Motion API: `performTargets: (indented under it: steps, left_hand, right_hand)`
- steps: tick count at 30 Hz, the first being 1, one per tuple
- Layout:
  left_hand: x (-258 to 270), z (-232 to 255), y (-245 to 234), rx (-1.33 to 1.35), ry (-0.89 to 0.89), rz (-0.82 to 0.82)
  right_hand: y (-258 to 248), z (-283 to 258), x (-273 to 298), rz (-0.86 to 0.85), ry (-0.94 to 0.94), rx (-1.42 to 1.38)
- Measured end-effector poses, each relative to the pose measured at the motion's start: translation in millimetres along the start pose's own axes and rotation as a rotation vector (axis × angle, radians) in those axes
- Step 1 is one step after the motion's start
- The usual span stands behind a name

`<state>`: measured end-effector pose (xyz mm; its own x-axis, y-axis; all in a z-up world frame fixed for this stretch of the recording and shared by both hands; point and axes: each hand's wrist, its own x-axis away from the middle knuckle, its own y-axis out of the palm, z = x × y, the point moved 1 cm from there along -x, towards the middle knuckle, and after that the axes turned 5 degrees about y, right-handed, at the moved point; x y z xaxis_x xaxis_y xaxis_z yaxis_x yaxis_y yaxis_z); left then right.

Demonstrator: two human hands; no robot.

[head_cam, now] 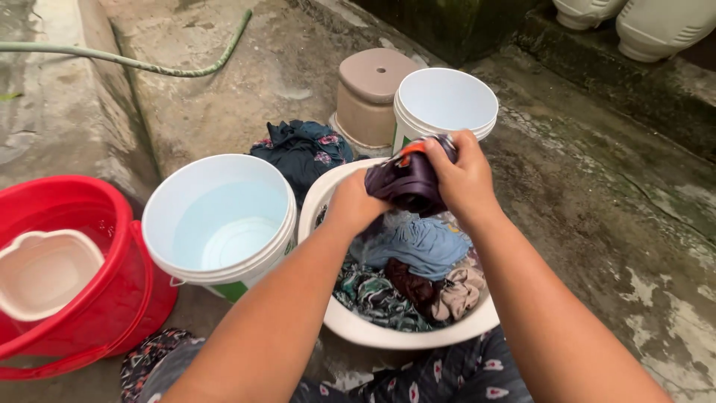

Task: The person washes clothes by hand in a basin of soapy water, scrubbing and wringing out individual garments. They then transfer the items into a bucket of clean water to rinse them before moving them into a second bucket.

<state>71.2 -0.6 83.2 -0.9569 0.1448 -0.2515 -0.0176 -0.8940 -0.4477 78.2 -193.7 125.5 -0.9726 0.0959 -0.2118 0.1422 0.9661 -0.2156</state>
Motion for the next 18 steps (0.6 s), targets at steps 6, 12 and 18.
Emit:
performTargets:
  steps: [6,12,18]
  left_hand:
    - [4,16,-4,0.023,-0.192,0.075]
    - [16,63,19,0.594,-0.172,0.064]
    - [30,68,2,1.279,-0.196,0.216]
  right_hand:
    - [-20,55,25,-0.135,0.216,0.703]
    - [14,25,69,-0.363,0.093,0.132]
    - [15,-24,86,-0.186,0.489,0.008]
